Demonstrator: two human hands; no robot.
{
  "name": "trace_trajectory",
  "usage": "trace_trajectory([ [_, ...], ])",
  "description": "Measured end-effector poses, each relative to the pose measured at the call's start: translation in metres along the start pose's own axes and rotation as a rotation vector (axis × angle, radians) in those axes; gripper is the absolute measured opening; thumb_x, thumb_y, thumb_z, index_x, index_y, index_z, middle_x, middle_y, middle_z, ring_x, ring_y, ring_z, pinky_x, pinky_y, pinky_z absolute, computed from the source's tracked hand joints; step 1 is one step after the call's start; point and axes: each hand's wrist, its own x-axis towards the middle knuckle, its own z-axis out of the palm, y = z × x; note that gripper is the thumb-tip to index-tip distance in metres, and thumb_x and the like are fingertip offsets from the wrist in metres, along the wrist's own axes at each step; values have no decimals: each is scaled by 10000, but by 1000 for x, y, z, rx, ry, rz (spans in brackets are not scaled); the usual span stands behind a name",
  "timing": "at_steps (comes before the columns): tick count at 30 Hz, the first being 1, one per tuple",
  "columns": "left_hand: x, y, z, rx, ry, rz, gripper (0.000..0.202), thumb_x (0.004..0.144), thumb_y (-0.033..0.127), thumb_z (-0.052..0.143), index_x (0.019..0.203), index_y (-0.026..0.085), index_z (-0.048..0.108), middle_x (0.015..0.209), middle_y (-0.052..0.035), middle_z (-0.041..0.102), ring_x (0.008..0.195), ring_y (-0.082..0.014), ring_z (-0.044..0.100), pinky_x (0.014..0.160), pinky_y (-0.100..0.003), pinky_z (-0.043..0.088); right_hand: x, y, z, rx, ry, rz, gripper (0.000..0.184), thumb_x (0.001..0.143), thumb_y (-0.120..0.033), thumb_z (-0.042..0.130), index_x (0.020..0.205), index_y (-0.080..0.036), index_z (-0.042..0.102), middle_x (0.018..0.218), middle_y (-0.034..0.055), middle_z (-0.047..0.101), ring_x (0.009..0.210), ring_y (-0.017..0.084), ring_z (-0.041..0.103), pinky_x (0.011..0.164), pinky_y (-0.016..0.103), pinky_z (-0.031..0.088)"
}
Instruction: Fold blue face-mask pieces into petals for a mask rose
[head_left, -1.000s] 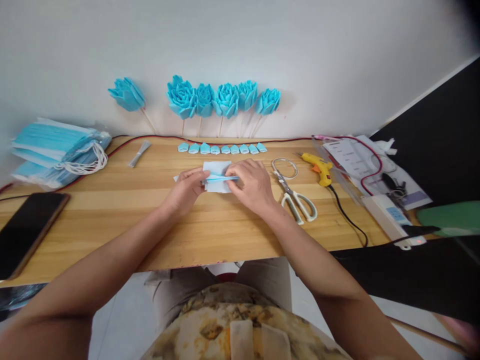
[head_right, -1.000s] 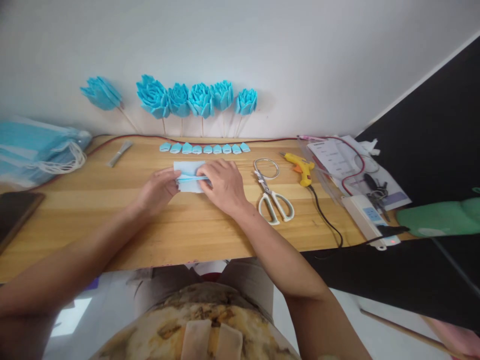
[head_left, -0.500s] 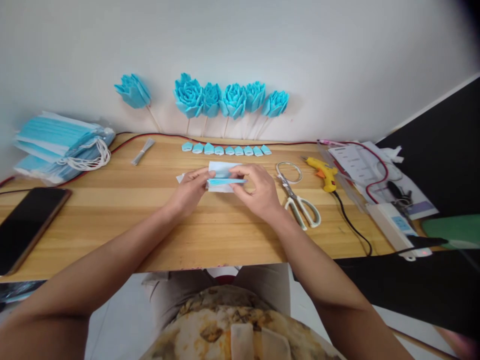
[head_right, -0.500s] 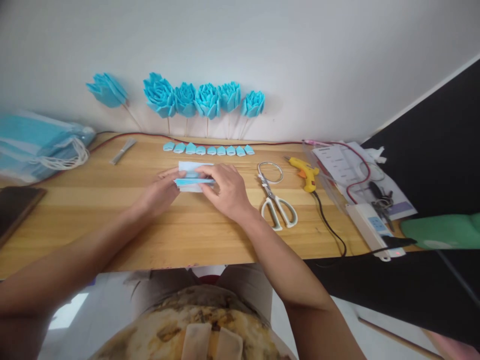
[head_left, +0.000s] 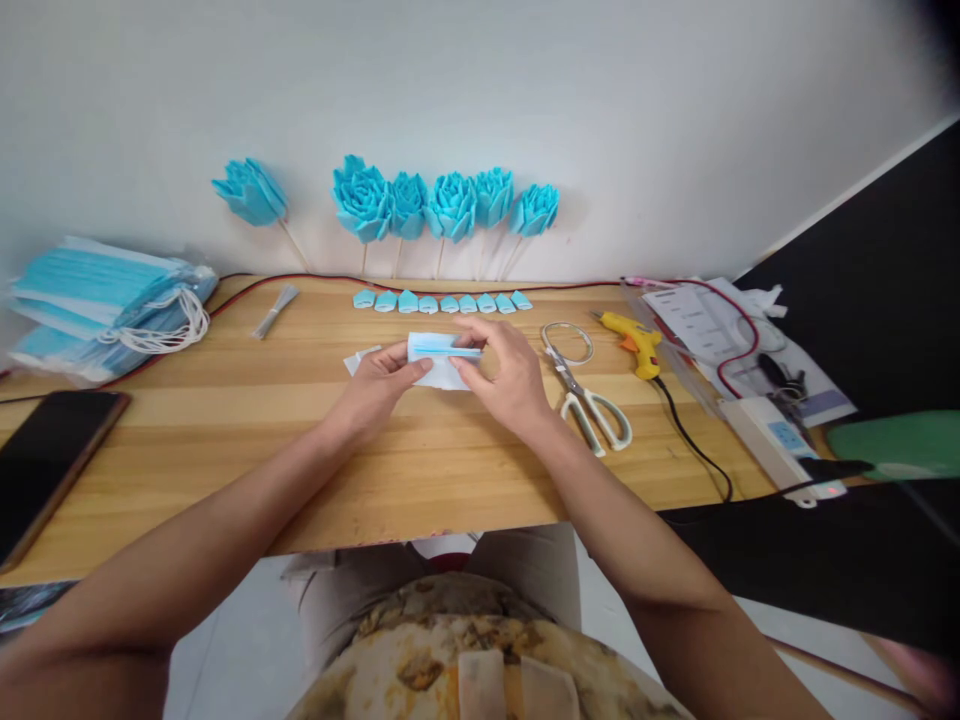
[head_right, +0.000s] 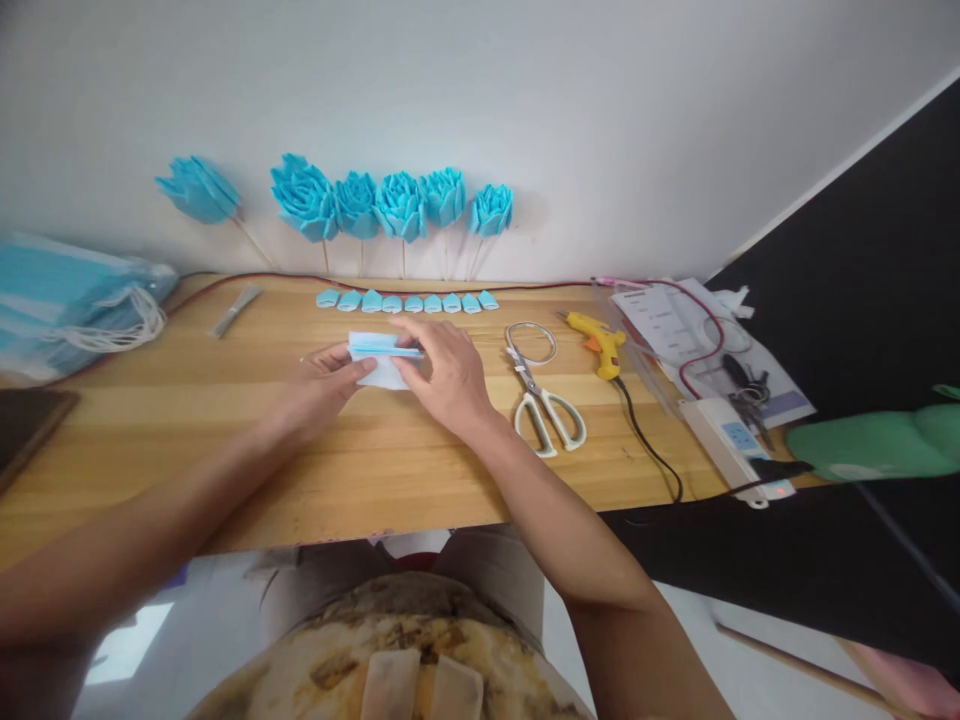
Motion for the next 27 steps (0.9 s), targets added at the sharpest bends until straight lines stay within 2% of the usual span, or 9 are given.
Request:
trace_trajectory([
  [3, 0, 3, 2, -72, 19, 40, 243, 736, 339, 853, 934, 208, 800, 971, -59, 795, 1029, -270, 709, 952, -424, 530, 1, 1, 2, 182, -3, 125, 680, 840, -306, 707, 1461, -259, 434, 1322, 98, 646, 1167, 236, 616, 1028, 430, 501],
  [5, 0, 4, 3, -134, 16, 64, 230, 728, 322, 860, 925, 220, 798, 978, -56, 794, 1049, -272, 705, 949, -431, 538, 1, 4, 5, 408, -83, 233, 773, 805, -384, 746, 1482, -267, 392, 1391, 108, 605, 1218, 233, 605, 1015, 412, 521],
  [9, 0, 0, 2, -142, 8, 44, 225, 713, 320, 872, 906, 233, 794, 984, -52, 789, 1068, -277, 695, 954, -436, 532, 0, 9, 12, 697, -214, 407, 483, 809, -493, 718, 1199, -226, 618, 1215, 73, 700, 1076, 211, 672, 904, 351, 554],
  [12, 1, -4, -2, -8, 26, 13, 290, 724, 309, 864, 991, 229, 782, 1038, -57, 774, 1049, -251, 683, 964, -408, 515, 2, 8, 5, 595, -140, 430, 295, 849, -455, 664, 995, -199, 666, 964, 28, 736, 861, 176, 678, 772, 300, 533],
  [14, 2, -4, -4, 95, 43, 37, 406, 719, 298, 864, 1104, 234, 751, 1131, -67, 744, 1084, -242, 658, 967, -392, 508, 5, 4, -7, 354, -152, 346, 194, 867, -378, 645, 943, -204, 681, 862, 6, 728, 772, 162, 653, 704, 280, 487],
  [17, 3, -2, -5, 179, -6, 95, 622, 685, 269, 881, 1270, 248, 670, 1259, -90, 683, 1200, -260, 607, 1027, -403, 476, 10, -5, -26, -82, -269, 159, 132, 911, -271, 598, 922, -223, 720, 862, 11, 748, 784, 178, 653, 699, 292, 433],
  [19, 2, -1, -4, 193, -75, 100, 729, 672, 250, 883, 1349, 259, 614, 1309, -103, 658, 1250, -272, 585, 1074, -421, 440, 12, -9, -31, -198, -338, 82, 162, 925, -235, 583, 978, -240, 736, 930, 19, 771, 840, 196, 677, 723, 302, 433],
  [23, 0, -4, 1, 216, -140, 34, 836, 668, 223, 867, 1433, 251, 533, 1313, -121, 660, 1213, -273, 615, 1059, -423, 440, 9, -8, -25, -182, -445, 79, 243, 899, -196, 611, 1106, -268, 718, 1046, 14, 782, 926, 215, 705, 781, 316, 464],
  [27, -2, -6, 7, 310, -90, 1, 822, 662, 218, 846, 1428, 214, 545, 1160, -92, 715, 1069, -271, 665, 955, -391, 492, 1, -6, -19, -42, -396, 122, 249, 898, -212, 620, 1131, -264, 691, 1093, -3, 771, 976, 207, 710, 841, 321, 492],
])
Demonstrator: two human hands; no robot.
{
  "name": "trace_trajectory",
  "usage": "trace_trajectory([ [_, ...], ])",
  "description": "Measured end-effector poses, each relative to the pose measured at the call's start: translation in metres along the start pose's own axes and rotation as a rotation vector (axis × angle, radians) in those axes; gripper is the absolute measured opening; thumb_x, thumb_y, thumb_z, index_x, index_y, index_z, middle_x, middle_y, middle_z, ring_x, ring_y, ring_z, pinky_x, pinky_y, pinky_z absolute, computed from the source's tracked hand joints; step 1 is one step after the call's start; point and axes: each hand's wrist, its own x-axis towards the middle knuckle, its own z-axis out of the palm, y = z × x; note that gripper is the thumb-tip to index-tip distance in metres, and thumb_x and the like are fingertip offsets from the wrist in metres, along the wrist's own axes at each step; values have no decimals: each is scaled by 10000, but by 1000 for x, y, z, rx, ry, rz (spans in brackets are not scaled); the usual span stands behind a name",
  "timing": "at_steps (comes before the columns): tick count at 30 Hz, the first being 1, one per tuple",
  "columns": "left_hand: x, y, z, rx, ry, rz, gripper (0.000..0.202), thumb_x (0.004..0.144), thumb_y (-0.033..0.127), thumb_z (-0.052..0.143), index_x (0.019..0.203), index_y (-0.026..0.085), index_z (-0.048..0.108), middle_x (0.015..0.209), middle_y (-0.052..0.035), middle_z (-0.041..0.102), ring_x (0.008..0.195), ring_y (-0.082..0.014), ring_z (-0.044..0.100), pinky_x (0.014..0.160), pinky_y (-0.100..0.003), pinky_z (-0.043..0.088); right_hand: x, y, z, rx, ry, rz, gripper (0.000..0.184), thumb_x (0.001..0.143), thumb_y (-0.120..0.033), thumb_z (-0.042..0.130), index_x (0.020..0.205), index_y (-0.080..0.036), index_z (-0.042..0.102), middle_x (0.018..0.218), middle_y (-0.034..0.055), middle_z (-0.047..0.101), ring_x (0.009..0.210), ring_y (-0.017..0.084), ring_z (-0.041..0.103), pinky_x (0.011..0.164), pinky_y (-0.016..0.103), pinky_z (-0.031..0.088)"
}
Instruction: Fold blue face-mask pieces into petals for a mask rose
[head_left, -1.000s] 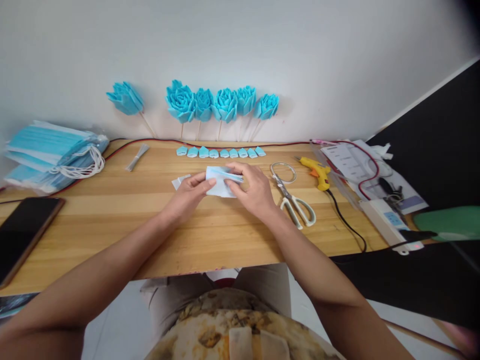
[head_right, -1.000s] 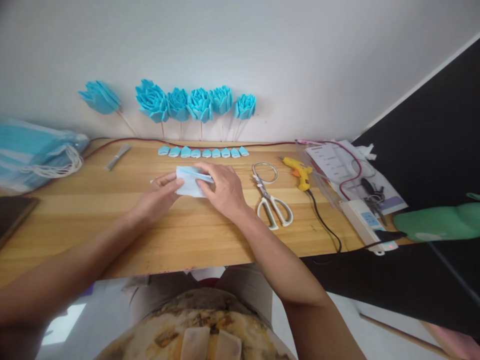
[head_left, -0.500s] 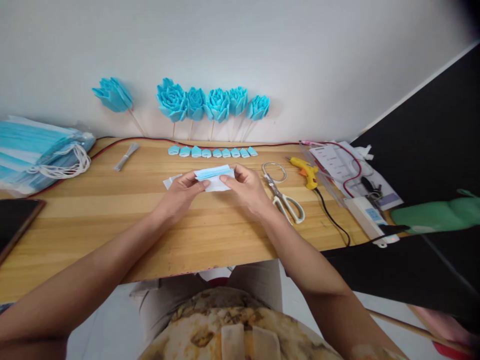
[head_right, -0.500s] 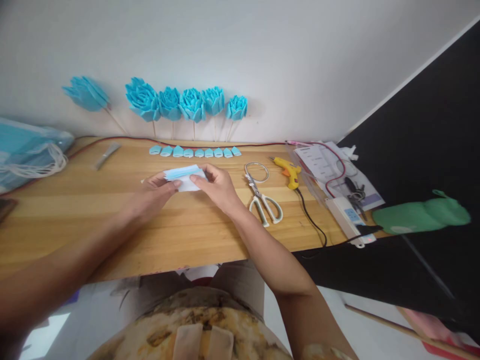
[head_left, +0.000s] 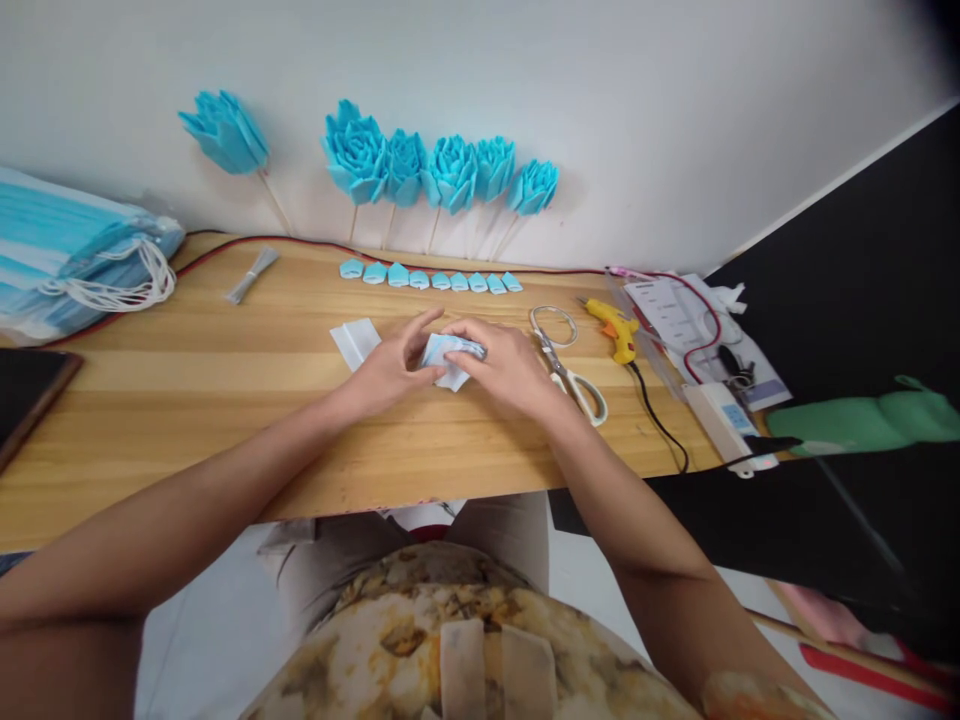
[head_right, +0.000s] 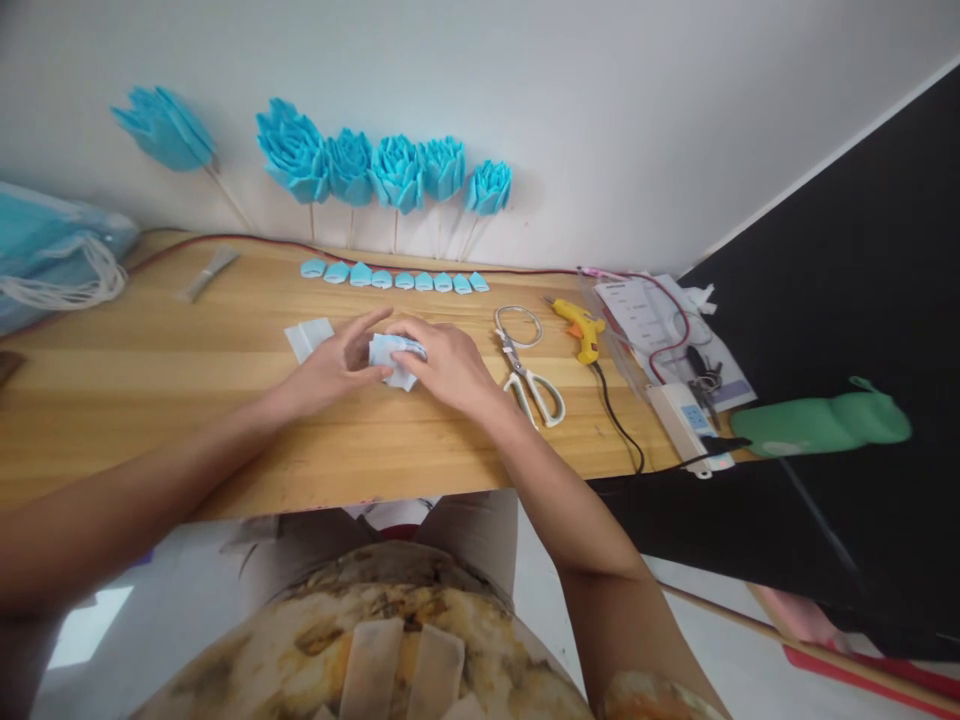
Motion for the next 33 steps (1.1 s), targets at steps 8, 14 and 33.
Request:
trace_trajectory([
  [8, -2, 4, -1, 128, -31, -8, 180, 736, 351, 772, 767, 176, 749, 721, -10, 692, 709, -207, 626, 694, -304, 461, -10, -1, 3, 121, 136, -35, 250, 896, -285, 654, 1144, -272, 683, 1121, 8, 763, 1040, 210, 713, 908, 356, 535],
  [14, -2, -1, -2, 160, 33, 122, 118, 760, 310, 710, 722, 222, 779, 700, 15, 722, 671, -189, 612, 641, -275, 426, -12, -2, 1, 47, 231, -136, 284, 901, -305, 676, 1181, -273, 643, 1125, 35, 750, 1061, 220, 695, 962, 411, 527],
  [33, -6, 10, -2, 346, 4, 57, 241, 779, 361, 611, 629, 178, 568, 579, 49, 442, 587, -111, 383, 565, -248, 281, -6, -2, 2, -123, 365, -435, 61, 933, -257, 645, 986, -283, 661, 1158, 38, 708, 1131, 242, 627, 993, 479, 489],
])
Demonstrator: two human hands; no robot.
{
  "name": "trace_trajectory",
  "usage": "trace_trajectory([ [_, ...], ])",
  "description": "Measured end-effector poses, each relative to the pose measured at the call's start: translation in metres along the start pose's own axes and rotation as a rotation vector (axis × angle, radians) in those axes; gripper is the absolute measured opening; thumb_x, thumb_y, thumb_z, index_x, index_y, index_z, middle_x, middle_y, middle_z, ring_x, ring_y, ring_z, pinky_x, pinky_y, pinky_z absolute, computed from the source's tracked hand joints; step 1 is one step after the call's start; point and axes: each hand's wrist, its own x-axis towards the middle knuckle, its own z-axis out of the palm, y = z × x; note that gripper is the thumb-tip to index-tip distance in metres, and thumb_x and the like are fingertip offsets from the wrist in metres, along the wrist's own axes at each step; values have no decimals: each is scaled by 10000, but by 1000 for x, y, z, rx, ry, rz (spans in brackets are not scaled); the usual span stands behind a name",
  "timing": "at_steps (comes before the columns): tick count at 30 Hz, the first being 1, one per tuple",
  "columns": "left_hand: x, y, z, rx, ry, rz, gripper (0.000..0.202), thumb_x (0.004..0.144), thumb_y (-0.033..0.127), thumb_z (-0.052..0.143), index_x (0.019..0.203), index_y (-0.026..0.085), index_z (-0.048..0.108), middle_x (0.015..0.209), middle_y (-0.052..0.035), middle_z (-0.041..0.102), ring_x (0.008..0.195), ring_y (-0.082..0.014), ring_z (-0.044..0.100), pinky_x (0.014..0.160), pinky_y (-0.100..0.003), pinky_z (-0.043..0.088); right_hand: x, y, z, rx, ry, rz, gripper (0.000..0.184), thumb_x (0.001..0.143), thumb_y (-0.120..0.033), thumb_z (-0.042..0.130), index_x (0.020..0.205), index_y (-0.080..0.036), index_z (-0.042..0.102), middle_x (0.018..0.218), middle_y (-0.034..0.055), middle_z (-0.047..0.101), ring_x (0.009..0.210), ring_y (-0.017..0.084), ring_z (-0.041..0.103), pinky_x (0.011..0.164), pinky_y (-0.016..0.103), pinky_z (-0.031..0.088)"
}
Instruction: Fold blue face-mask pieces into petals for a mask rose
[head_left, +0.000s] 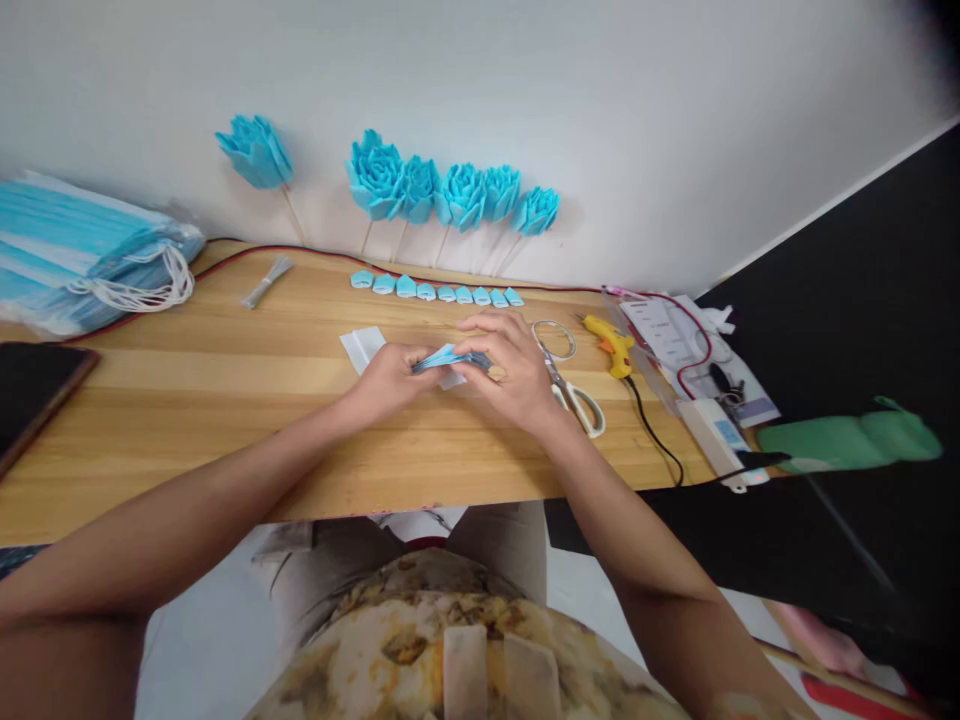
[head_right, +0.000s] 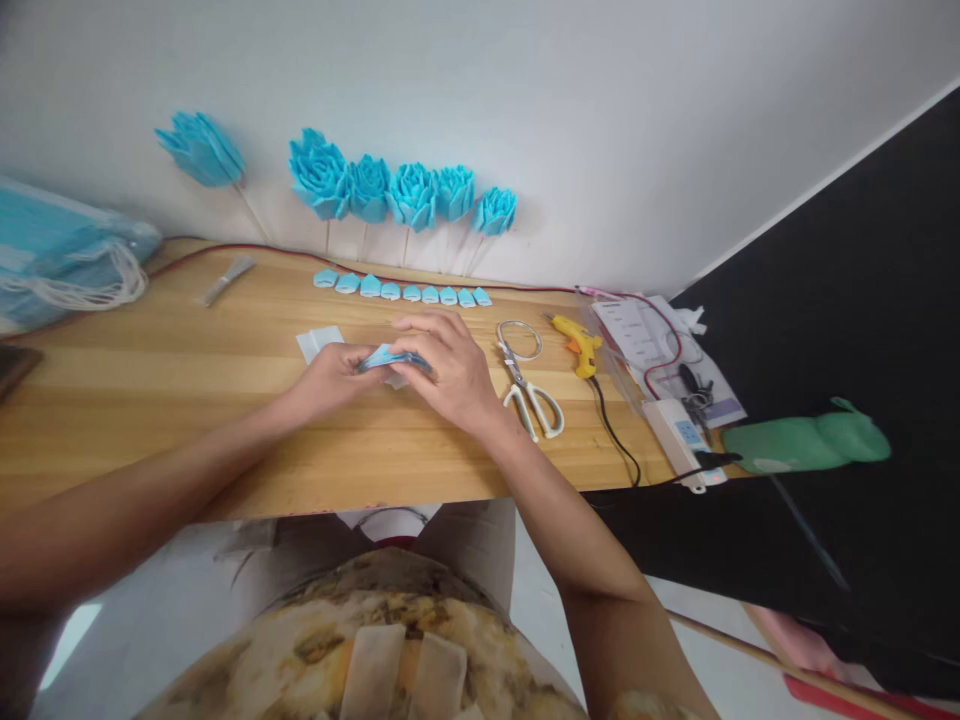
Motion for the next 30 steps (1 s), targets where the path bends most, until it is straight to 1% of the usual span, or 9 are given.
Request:
trace_trajectory([
  [3, 0, 4, -1, 22, -34, -34, 200, 767, 343, 585, 669, 170, 570, 613, 48, 452, 617, -112, 404, 587, -243, 309, -1, 3, 2, 4, 41, -63, 102, 931, -184, 617, 915, -277, 654, 1118, 25, 718, 1086, 230, 640, 949, 465, 511],
  [5, 0, 6, -1, 20, -53, -53, 210, 766, 350, 576, 659, 172, 546, 610, 48, 435, 610, -108, 394, 579, -242, 300, -2, 5, 3, 3, 62, -79, 133, 922, -156, 608, 912, -282, 650, 1111, 21, 719, 1079, 231, 643, 945, 472, 516],
  [10, -1, 7, 0, 35, -80, -86, 311, 783, 422, 579, 617, 185, 466, 588, 53, 364, 582, -98, 350, 557, -246, 254, -4, 7, 3, 17, 80, -35, 142, 910, -226, 668, 1029, -299, 643, 1133, 31, 715, 1086, 242, 651, 966, 490, 513],
  [13, -1, 7, 0, 43, -80, -89, 318, 779, 427, 571, 609, 191, 445, 588, 53, 337, 581, -97, 329, 551, -250, 236, -3, 7, 3, 30, 70, -27, 173, 911, -260, 677, 1076, -297, 641, 1141, 39, 715, 1096, 247, 651, 987, 497, 502],
  [17, -1, 7, 0, 35, -86, -85, 301, 784, 414, 560, 613, 188, 460, 593, 52, 343, 591, -100, 335, 560, -249, 251, 0, 8, 3, 50, 66, -31, 153, 909, -260, 678, 1056, -283, 639, 1130, 45, 718, 1089, 248, 654, 986, 497, 503],
  [22, 0, 7, 1, 37, -72, -93, 332, 790, 427, 568, 595, 193, 435, 581, 57, 326, 575, -95, 313, 546, -254, 225, 3, 9, 4, 58, 73, -68, 126, 907, -213, 675, 1009, -277, 637, 1122, 41, 717, 1088, 238, 650, 966, 485, 517],
  [25, 0, 7, 0, 5, -81, -109, 302, 785, 418, 574, 616, 187, 477, 582, 54, 371, 576, -99, 348, 553, -255, 242, 2, 10, 5, 53, 86, -103, 122, 904, -170, 660, 950, -282, 645, 1112, 24, 713, 1077, 229, 644, 947, 476, 525],
  [28, 0, 9, -2, -81, -104, -133, 274, 768, 415, 608, 649, 178, 538, 607, 43, 465, 602, -111, 418, 585, -253, 304, -3, 12, 7, 23, 108, -87, 152, 891, -152, 649, 912, -301, 670, 1131, 9, 701, 1107, 241, 624, 965, 502, 514],
  [30, -1, 10, -3, -169, -139, -154, 265, 755, 423, 651, 707, 166, 602, 664, 28, 542, 646, -124, 475, 629, -257, 354, -6, 13, 9, -5, 132, -78, 171, 883, -139, 644, 894, -306, 680, 1128, 9, 695, 1120, 248, 612, 972, 513, 510],
])
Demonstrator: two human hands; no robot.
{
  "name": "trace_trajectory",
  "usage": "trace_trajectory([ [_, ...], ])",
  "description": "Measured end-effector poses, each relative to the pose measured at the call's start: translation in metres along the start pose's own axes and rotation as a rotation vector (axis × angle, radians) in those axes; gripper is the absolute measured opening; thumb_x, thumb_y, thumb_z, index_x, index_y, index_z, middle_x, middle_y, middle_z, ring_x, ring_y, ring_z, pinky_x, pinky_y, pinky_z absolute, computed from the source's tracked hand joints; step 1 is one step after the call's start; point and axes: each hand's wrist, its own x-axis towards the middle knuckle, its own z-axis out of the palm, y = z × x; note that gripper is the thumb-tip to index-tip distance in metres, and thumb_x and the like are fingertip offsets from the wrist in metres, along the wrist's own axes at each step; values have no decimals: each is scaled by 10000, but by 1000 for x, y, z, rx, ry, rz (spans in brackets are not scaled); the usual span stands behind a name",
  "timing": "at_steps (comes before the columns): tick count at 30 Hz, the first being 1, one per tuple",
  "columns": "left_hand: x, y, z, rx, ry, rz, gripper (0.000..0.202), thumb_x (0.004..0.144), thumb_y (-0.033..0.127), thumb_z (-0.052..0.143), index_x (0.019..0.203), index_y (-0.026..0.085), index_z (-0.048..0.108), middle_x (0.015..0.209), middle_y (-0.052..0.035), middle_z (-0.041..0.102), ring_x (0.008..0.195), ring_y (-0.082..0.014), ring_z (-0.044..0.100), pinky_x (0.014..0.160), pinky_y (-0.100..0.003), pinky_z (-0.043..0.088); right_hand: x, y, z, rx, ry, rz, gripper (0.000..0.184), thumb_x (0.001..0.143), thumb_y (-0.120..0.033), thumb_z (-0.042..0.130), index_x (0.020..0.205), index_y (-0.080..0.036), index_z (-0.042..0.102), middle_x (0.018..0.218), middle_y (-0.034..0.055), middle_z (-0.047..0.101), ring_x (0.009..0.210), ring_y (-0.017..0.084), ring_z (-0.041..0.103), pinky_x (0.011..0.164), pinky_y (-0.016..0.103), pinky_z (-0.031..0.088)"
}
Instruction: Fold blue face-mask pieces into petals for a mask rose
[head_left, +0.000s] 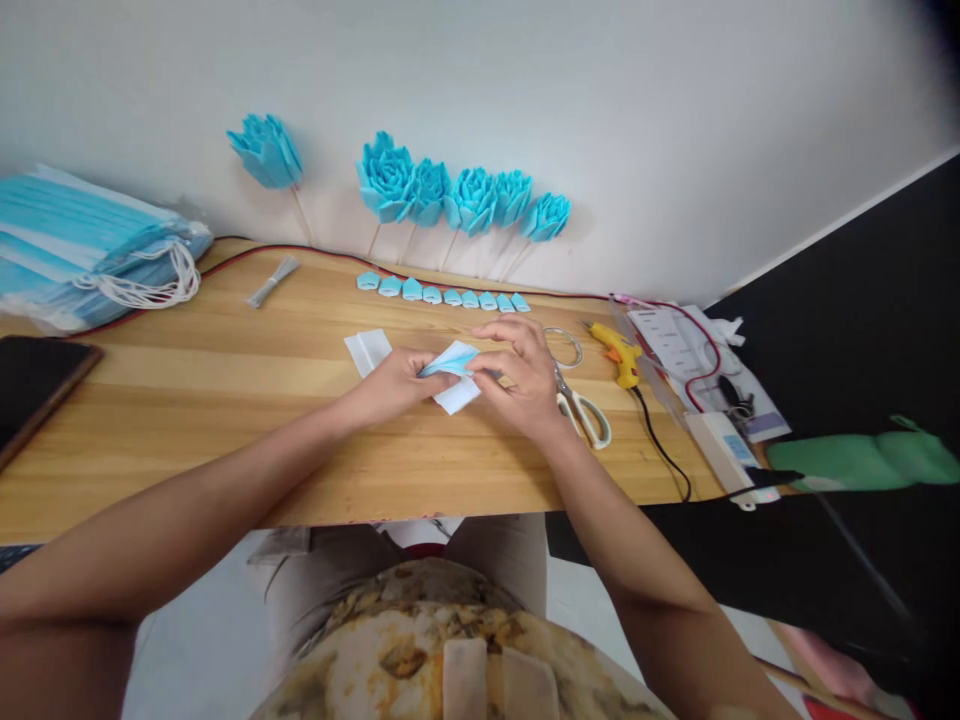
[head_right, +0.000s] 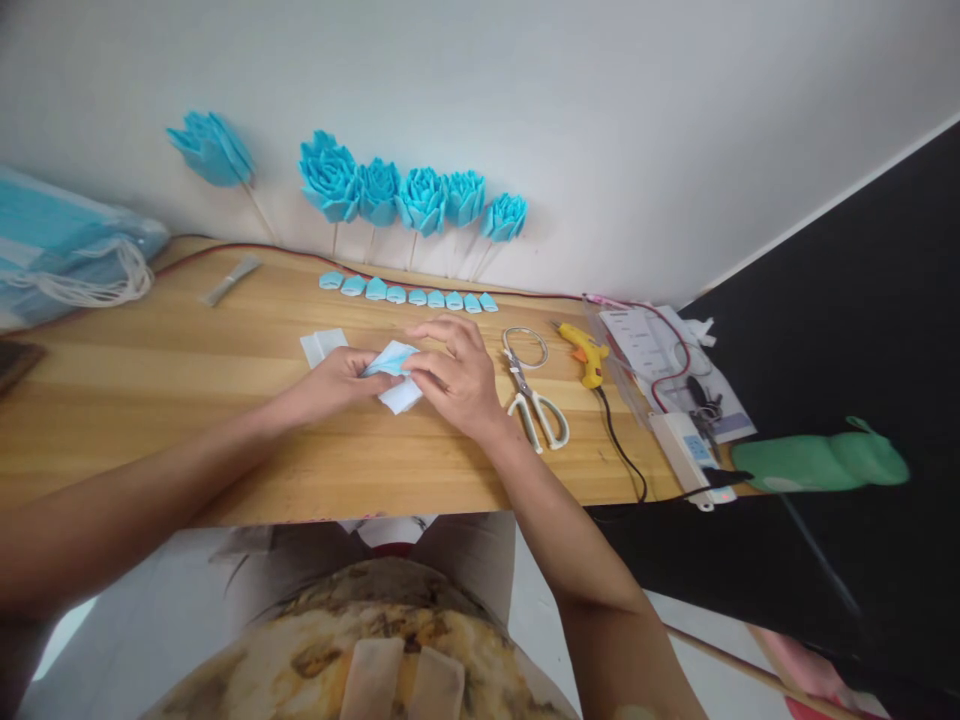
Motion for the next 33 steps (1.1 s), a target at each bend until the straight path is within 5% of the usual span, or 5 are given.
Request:
trace_trajectory([
  [4, -1, 2, 0, -195, -115, -65, 350, 752, 487, 718, 868, 159, 678, 806, -10, 637, 752, -155, 541, 718, -279, 410, -5, 3, 1, -30, 43, -17, 185, 884, -114, 642, 898, -296, 670, 1088, 17, 693, 1100, 243, 611, 933, 489, 526],
  [9, 2, -2, 3, -447, -144, -65, 461, 815, 650, 616, 857, 190, 628, 848, -35, 625, 800, -188, 542, 721, -309, 432, -6, 4, -1, 2, 61, -26, 163, 896, -131, 650, 927, -292, 656, 1083, 15, 696, 1087, 233, 617, 920, 472, 529],
  [15, 3, -7, -2, -355, -118, -114, 359, 750, 506, 707, 724, 182, 556, 727, -11, 539, 708, -166, 485, 696, -321, 412, -6, 1, 0, 24, 42, -21, 172, 890, -121, 658, 945, -284, 654, 1072, 17, 704, 1072, 229, 618, 921, 462, 525],
  [24, 8, -18, -8, -143, 34, -74, 361, 864, 471, 556, 636, 206, 463, 634, 17, 462, 605, -137, 400, 602, -305, 336, -5, 0, -5, 56, 15, -4, 126, 920, -174, 633, 923, -297, 657, 1047, 4, 729, 1054, 238, 626, 918, 477, 525],
  [33, 5, -12, -4, -251, -34, -107, 377, 813, 538, 660, 752, 174, 581, 709, 6, 535, 650, -132, 455, 621, -279, 363, -6, 3, -3, 35, -1, 36, 108, 919, -180, 651, 931, -286, 664, 976, 4, 745, 954, 210, 645, 854, 436, 527],
])
